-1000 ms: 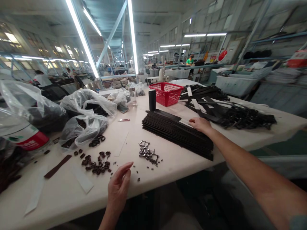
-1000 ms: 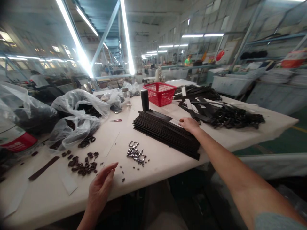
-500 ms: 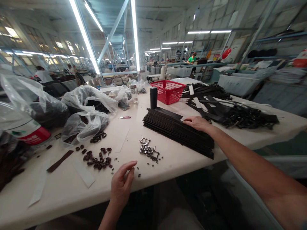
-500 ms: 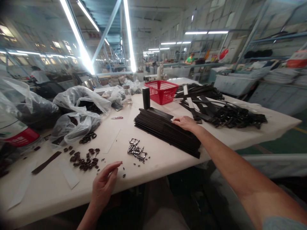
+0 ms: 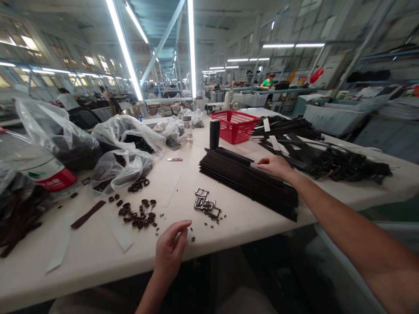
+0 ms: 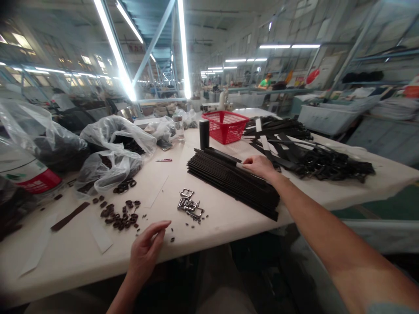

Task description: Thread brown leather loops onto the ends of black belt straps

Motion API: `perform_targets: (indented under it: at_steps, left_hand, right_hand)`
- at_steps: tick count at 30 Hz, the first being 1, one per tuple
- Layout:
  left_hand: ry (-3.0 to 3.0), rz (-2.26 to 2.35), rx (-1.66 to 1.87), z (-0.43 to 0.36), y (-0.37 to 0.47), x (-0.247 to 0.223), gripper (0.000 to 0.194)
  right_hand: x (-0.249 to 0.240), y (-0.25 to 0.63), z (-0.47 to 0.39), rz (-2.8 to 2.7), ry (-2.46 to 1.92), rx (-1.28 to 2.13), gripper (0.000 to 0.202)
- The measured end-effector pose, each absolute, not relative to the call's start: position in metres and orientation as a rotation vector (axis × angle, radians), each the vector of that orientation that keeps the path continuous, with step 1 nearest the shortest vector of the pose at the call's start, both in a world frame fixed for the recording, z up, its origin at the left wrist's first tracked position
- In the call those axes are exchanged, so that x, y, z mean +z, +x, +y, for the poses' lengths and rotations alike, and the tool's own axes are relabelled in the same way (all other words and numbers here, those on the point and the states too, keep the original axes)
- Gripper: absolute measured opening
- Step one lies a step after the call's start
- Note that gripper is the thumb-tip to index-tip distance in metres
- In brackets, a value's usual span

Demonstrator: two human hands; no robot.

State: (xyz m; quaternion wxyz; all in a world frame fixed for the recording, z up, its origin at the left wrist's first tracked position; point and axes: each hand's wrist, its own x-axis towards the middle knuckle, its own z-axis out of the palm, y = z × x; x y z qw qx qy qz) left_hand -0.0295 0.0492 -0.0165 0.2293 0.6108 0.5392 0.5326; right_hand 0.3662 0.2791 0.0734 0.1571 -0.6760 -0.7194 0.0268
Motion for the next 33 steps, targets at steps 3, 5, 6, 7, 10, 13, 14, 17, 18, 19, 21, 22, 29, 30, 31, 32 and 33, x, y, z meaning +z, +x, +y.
perform_targets:
  at_steps: [3, 5, 6, 7, 10, 13, 14, 17, 18, 19, 21, 22, 29, 30, 31, 32, 33]
  left_hand:
    - [1.733, 1.483, 1.450, 0.050, -0.030, -0.018, 0.022]
    - [1.763, 1.482, 1.446, 0.050, -0.030, -0.018, 0.022]
    - [1.776, 1.480, 1.444, 0.050, -0.030, -0.018, 0.022]
    - [1.788, 1.477, 1.442, 0.050, -0.030, -0.019, 0.021]
    - [1.809, 1.470, 1.429, 0.049, -0.031, -0.021, 0.021]
    - [1.820, 1.470, 1.402, 0.048, -0.031, -0.023, 0.022]
    - [1.823, 1.471, 1.394, 0.048, -0.031, -0.023, 0.022]
    - [1.832, 1.473, 1.385, 0.049, -0.031, -0.024, 0.022]
    - [1.835, 1.473, 1.385, 0.049, -0.031, -0.023, 0.022]
    - [1.837, 1.472, 1.384, 0.049, -0.031, -0.023, 0.022]
    - [1.839, 1.473, 1.381, 0.048, -0.031, -0.024, 0.022]
    - [1.842, 1.473, 1.382, 0.048, -0.031, -0.024, 0.022]
    - [1.924, 1.451, 1.438, 0.048, -0.030, -0.022, 0.021]
    - [1.937, 1.447, 1.446, 0.049, -0.030, -0.022, 0.021]
    - [1.948, 1.444, 1.453, 0.049, -0.030, -0.021, 0.021]
    - [1.955, 1.441, 1.461, 0.049, -0.030, -0.020, 0.021]
    - [1.961, 1.438, 1.466, 0.048, -0.030, -0.020, 0.021]
  right_hand:
    - [0.079, 0.359, 0.272, -2.084, -1.935, -0.105, 0.024]
    - [0.082, 0.352, 0.266, -2.126, -1.901, -0.208, 0.023]
    - [0.083, 0.348, 0.261, -2.149, -1.880, -0.254, 0.023]
    - [0.083, 0.345, 0.257, -2.169, -1.857, -0.296, 0.023]
    - [0.083, 0.335, 0.240, -2.220, -1.785, -0.392, 0.026]
    - [0.077, 0.327, 0.225, -2.283, -1.730, -0.397, 0.025]
    - [0.075, 0.326, 0.221, -2.295, -1.724, -0.382, 0.024]
    - [0.071, 0.326, 0.220, -2.270, -1.760, -0.315, 0.027]
    - [0.071, 0.327, 0.223, -2.244, -1.786, -0.285, 0.030]
    - [0.072, 0.328, 0.227, -2.216, -1.813, -0.248, 0.034]
    - [0.074, 0.332, 0.239, -2.171, -1.865, -0.146, 0.036]
    - [0.076, 0.334, 0.246, -2.159, -1.883, -0.080, 0.036]
    - [0.072, 0.347, 0.289, -2.121, -1.858, 0.382, 0.035]
    - [0.071, 0.348, 0.291, -2.101, -1.855, 0.416, 0.035]
    - [0.069, 0.349, 0.293, -2.079, -1.856, 0.435, 0.034]
    - [0.068, 0.350, 0.294, -2.056, -1.860, 0.441, 0.033]
    - [0.068, 0.352, 0.294, -2.035, -1.861, 0.440, 0.031]
